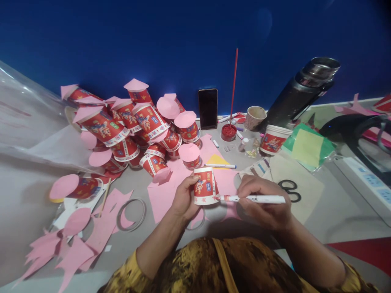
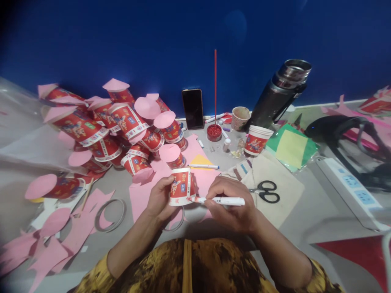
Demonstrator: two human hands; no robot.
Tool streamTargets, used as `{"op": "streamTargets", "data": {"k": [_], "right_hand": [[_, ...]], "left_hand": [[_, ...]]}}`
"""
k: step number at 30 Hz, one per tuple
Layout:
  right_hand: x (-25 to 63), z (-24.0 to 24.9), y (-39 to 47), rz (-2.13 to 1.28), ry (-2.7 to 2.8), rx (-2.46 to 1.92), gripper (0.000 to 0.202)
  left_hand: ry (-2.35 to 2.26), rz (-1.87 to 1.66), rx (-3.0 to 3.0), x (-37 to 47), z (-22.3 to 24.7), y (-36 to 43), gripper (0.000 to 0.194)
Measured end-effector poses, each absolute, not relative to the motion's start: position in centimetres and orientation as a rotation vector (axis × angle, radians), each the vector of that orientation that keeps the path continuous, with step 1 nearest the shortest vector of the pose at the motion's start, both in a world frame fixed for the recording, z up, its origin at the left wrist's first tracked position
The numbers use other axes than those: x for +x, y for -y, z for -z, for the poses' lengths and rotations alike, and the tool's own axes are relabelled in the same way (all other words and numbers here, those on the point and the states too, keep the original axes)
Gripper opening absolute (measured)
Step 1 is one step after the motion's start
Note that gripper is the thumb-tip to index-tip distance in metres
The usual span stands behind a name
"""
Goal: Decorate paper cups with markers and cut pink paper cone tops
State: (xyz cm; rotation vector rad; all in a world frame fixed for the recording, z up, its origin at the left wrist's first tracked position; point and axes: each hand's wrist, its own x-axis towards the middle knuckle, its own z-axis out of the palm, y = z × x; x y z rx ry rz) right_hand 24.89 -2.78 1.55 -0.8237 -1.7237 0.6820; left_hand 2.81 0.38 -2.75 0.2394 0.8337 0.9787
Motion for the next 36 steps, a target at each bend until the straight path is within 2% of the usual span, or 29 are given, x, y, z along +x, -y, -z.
{"op": "streamTargets", "data": {"k": [9, 25, 32, 36], "right_hand": [[24.4, -1.9, 2.6, -0.702, 1.769, -0.777, 0.009], [24.6, -1.6, 2.7, -0.669, 1.735, -0.857, 0.013], [25.1, -1.4, 2.9, -0.676, 1.538, -0.905, 0.014], [25.5, -1.1, 3.1, -0.680, 1.434, -1.035, 0.012]], "left_hand": [[-0.829, -0.996, 0.243, 2.9, 2.8, -0.3, 0.028], [-0.815, -0.996, 0.235, 2.8, 2.9, -0.4, 0.036], [-0.711, -0.953, 0.221, 2.8, 2.9, -0.5, 0.043], [-0.705, -0.971, 0.192, 2.6, 3.3, -0.5, 0.034]]}}
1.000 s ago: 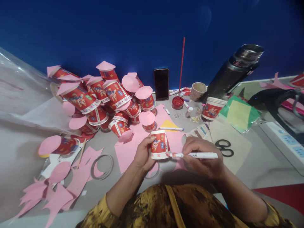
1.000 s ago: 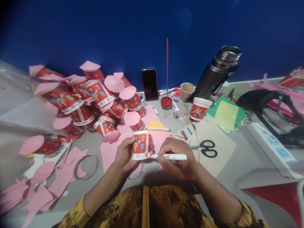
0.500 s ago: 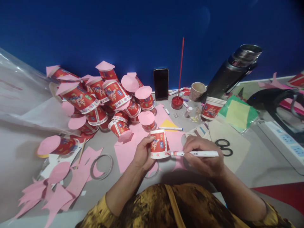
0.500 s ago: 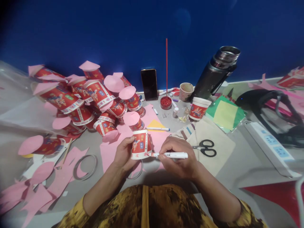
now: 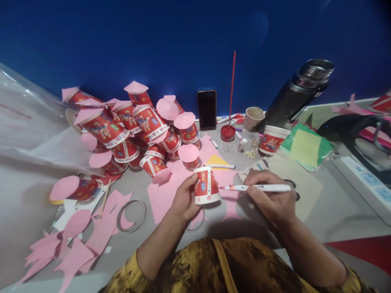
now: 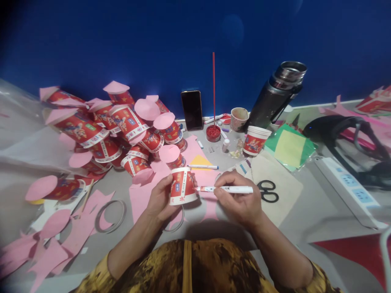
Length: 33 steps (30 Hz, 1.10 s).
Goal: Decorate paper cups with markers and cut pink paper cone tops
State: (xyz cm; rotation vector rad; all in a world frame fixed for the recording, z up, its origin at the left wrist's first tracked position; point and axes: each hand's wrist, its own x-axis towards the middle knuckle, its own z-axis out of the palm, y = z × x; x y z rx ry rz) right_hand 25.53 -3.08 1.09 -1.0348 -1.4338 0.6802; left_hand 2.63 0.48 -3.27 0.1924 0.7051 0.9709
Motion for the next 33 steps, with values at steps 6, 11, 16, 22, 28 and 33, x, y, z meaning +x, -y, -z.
{"op": "streamTargets", "data": {"k": [6, 11, 16, 22, 28, 33], "right_hand": [[25.97, -0.69, 3.23, -0.756, 1.520, -0.951, 0.013], [25.68, -0.92, 3.02, -0.730, 1.624, -0.868, 0.008], [25.38, -0.89, 2.96, -0.708, 1.694, -0.822, 0.006], [25.34, -0.86, 2.87, -0.676, 1.729, -0.806, 0.008], [25.20, -1.04, 2.69, -0.660, 1.736, -0.817, 0.009], [25.44, -0.91, 2.85, -0.721, 1.737, -0.781, 0.008]], "left_hand": [[-0.711, -0.963, 0.197, 2.57, 3.45, -0.60, 0.035], [-0.706, -0.950, 0.225, 2.80, 3.30, -0.71, 0.044], [-0.708, -0.923, 0.250, 2.66, 3.29, -0.65, 0.042], [-0.715, -0.916, 0.262, 2.55, 3.32, -0.65, 0.042], [-0.707, -0.920, 0.273, 2.58, 3.23, -0.61, 0.038], [-0.703, -0.927, 0.268, 2.59, 3.24, -0.62, 0.040]]}}
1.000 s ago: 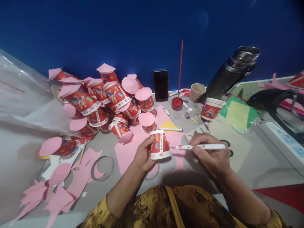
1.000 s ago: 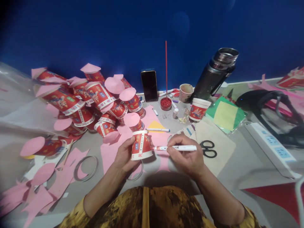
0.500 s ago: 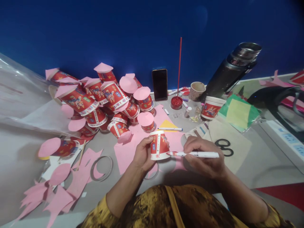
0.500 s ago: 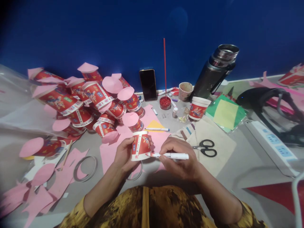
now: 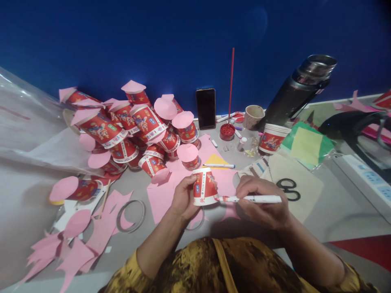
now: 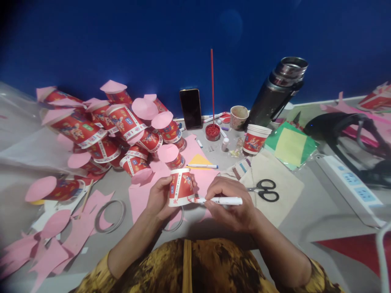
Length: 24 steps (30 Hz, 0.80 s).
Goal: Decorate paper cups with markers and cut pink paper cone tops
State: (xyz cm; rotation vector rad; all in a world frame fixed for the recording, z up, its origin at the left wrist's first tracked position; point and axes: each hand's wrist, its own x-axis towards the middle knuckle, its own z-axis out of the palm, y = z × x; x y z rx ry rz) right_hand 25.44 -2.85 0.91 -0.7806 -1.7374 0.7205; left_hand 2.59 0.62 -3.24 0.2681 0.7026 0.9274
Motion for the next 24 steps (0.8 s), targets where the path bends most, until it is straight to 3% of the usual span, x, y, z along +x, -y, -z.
{"op": "streamTargets", "data": {"k": [24], "right_hand": [[25.46, -0.98, 2.91, -0.737, 1.696, -0.793, 0.006]], "left_hand": [[-0.690, -0.920, 0.264, 2.46, 3.24, -0.54, 0.040]]}}
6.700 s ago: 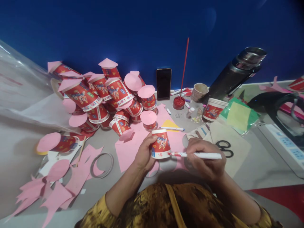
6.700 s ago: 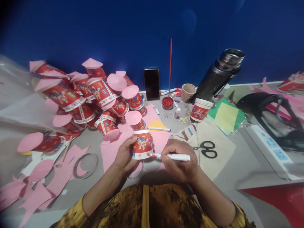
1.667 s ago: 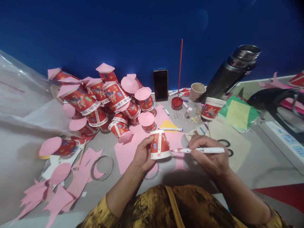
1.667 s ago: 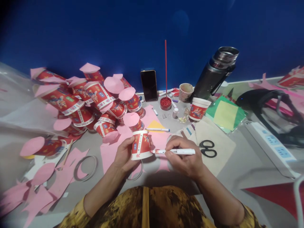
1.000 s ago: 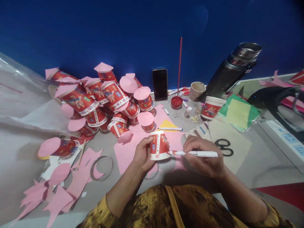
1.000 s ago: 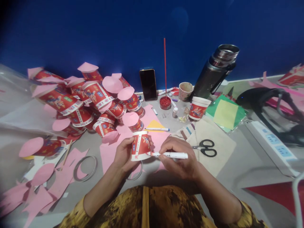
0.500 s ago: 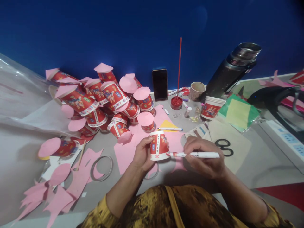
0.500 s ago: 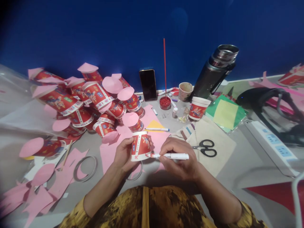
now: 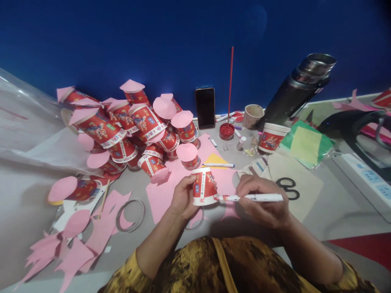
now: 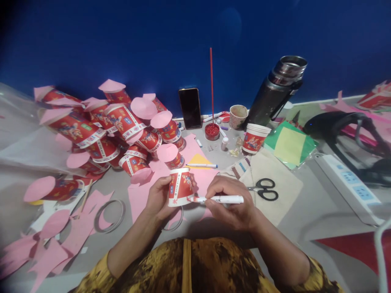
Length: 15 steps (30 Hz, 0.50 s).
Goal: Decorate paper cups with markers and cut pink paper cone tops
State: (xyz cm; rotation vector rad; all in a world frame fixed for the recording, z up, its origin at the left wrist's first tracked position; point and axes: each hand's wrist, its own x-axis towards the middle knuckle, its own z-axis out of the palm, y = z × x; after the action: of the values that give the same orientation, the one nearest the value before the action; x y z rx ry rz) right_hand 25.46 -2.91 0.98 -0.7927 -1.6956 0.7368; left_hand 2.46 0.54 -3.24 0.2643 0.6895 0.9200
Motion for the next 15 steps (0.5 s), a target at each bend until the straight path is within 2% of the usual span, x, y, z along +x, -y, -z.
{"op": "streamTargets", "data": {"k": [15], "right_hand": [[25.26, -1.27, 2.88, -0.694, 1.688, -0.827, 0.010]], "left_hand": [[-0.688, -0.933, 0.266, 2.63, 3.11, -0.45, 0.042]]}}
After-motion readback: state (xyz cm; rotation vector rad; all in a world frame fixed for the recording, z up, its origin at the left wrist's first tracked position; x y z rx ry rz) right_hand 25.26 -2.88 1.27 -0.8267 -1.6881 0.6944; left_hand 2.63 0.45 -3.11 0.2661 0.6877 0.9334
